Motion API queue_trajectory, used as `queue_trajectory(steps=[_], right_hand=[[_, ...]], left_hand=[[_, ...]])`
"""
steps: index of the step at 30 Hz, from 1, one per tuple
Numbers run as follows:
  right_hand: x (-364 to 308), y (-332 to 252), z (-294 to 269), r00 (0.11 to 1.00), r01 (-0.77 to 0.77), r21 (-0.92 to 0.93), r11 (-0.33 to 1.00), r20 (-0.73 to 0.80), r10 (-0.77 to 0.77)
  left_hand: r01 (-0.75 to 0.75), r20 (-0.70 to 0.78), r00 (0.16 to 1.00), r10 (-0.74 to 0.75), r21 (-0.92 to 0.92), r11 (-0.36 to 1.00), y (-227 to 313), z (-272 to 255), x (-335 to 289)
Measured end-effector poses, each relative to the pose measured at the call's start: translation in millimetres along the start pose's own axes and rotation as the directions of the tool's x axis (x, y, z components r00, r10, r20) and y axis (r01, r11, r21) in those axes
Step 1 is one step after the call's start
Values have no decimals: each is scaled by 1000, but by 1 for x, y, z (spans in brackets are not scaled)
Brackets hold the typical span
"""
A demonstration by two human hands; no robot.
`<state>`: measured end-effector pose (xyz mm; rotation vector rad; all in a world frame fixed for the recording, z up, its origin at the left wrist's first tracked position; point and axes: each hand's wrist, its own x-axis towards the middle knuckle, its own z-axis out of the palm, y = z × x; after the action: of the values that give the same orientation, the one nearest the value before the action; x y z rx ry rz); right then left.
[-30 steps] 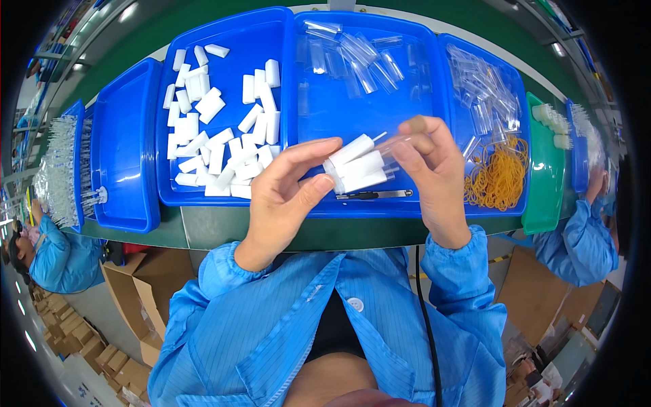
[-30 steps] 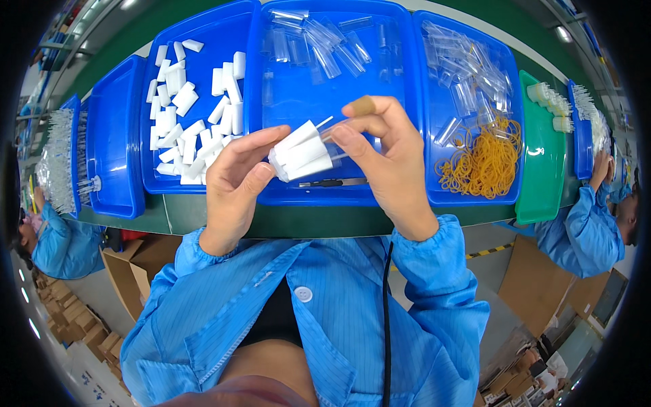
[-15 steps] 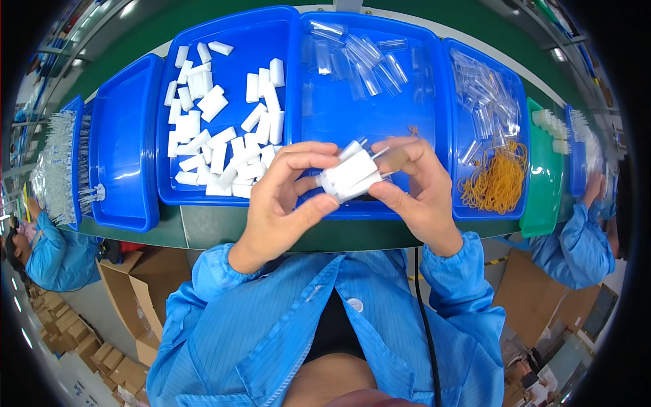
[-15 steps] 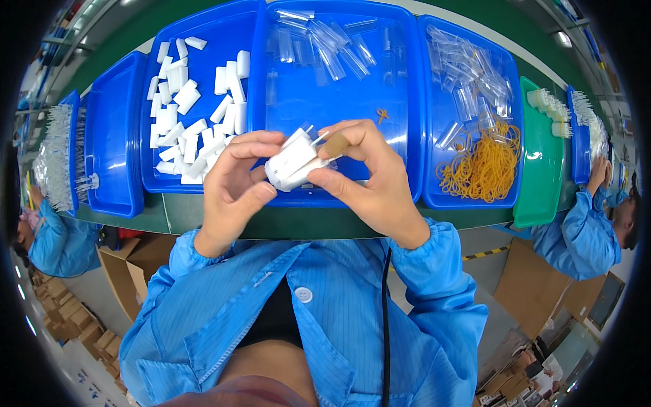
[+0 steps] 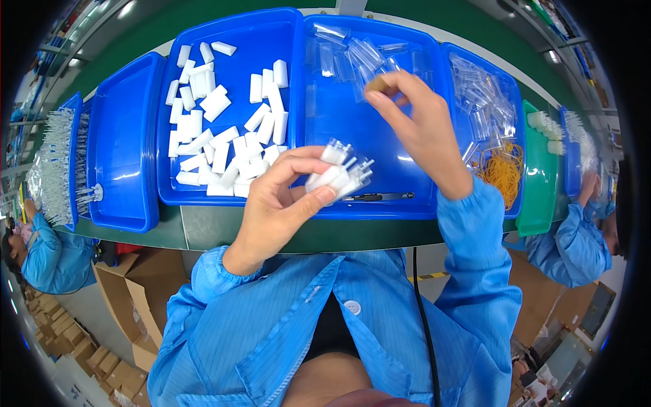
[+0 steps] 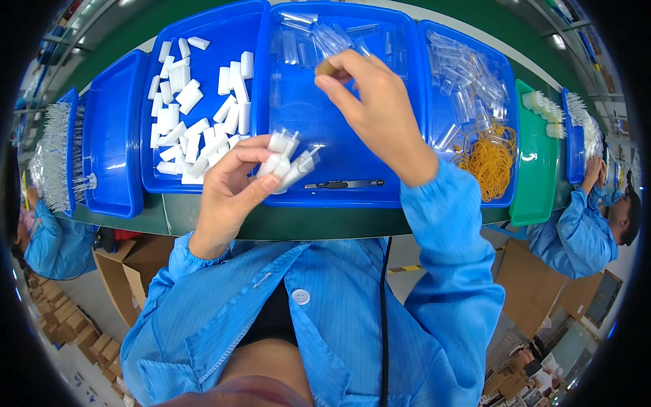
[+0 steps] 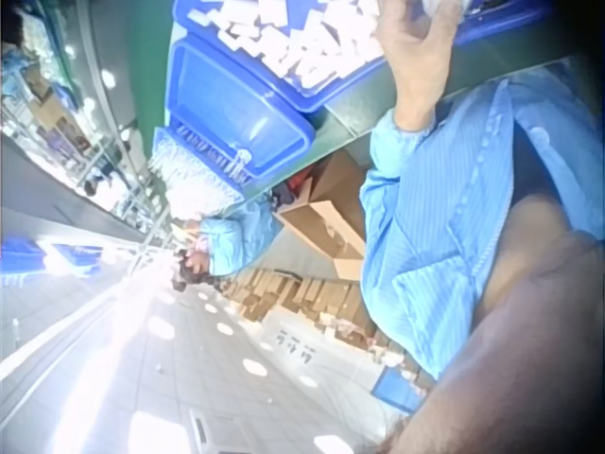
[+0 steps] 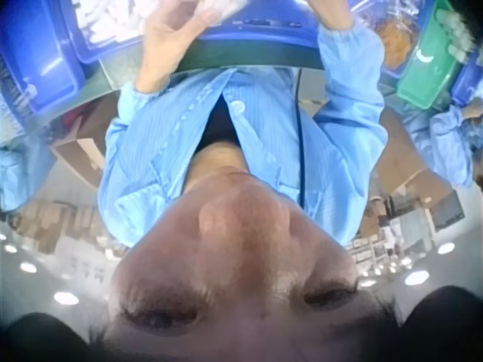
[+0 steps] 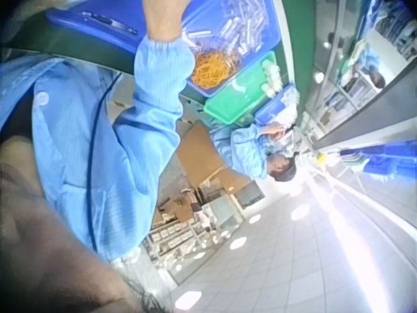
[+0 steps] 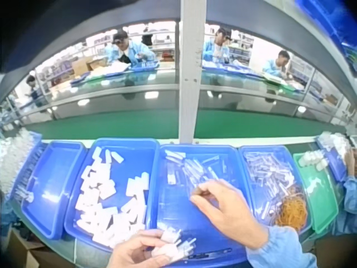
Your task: The person assembles components by inserting white parts into clear plastic sleeves, bundling the pieces together with a rubber band, and adjusting them using a metal tool.
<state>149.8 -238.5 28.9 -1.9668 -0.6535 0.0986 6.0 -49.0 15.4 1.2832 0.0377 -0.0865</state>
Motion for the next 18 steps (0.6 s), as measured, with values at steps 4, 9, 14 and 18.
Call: queue_trajectory(steps=[4,9,14,18], right_hand=[[30,14,32,972,220,-393,893,8,-236],[37,7,57,981,139,-623,770,195,-19],[19,-3,48,936,284,-709,646,351,-26],[7,2,37,941,276,-679,680,335,-47]], left_hand=[[25,91,996,-17,-85,996,-1,10,-1],[-21,57,998,24,-51,998,-2,2,-8],[-148,18,989,148,57,987,-1,-8,-13],[-252,-16,967,255,107,962,-1,-8,-11]])
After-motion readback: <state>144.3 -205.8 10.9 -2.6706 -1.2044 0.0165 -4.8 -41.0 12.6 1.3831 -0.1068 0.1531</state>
